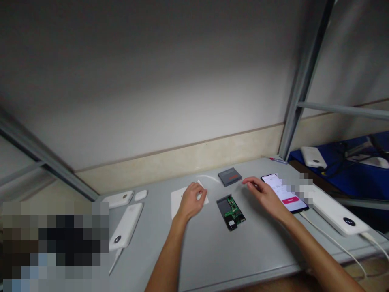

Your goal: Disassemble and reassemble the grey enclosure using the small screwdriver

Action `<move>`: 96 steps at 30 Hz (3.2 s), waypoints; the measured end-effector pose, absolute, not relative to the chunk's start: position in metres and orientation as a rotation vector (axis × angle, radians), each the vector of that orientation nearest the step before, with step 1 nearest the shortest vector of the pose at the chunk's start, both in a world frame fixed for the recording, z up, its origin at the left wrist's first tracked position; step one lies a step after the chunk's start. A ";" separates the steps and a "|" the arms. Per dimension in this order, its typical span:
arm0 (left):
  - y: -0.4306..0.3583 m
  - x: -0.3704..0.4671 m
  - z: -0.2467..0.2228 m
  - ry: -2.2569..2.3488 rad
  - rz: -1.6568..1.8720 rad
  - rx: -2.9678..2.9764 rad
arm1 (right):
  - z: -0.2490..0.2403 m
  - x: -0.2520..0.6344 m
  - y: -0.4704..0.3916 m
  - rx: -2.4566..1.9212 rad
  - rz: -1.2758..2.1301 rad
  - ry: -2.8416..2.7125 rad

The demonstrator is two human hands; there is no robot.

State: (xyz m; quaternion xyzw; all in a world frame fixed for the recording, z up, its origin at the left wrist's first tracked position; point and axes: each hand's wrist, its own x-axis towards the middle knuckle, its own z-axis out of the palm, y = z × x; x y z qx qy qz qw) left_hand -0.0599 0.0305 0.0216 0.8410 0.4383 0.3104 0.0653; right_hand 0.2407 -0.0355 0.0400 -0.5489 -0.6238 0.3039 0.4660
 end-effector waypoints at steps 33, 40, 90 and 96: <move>0.019 -0.027 0.005 1.220 0.769 2.553 | 0.059 0.219 -0.058 -1.773 0.698 -2.022; 0.014 -0.024 0.012 1.150 0.706 2.548 | 0.052 0.238 -0.051 -1.893 0.475 -1.978; 0.009 -0.019 0.022 1.061 0.532 2.525 | 0.048 0.238 -0.056 -1.359 0.809 -2.115; 0.009 -0.018 0.021 1.070 0.544 2.540 | 0.041 0.243 -0.053 -1.398 0.844 -2.122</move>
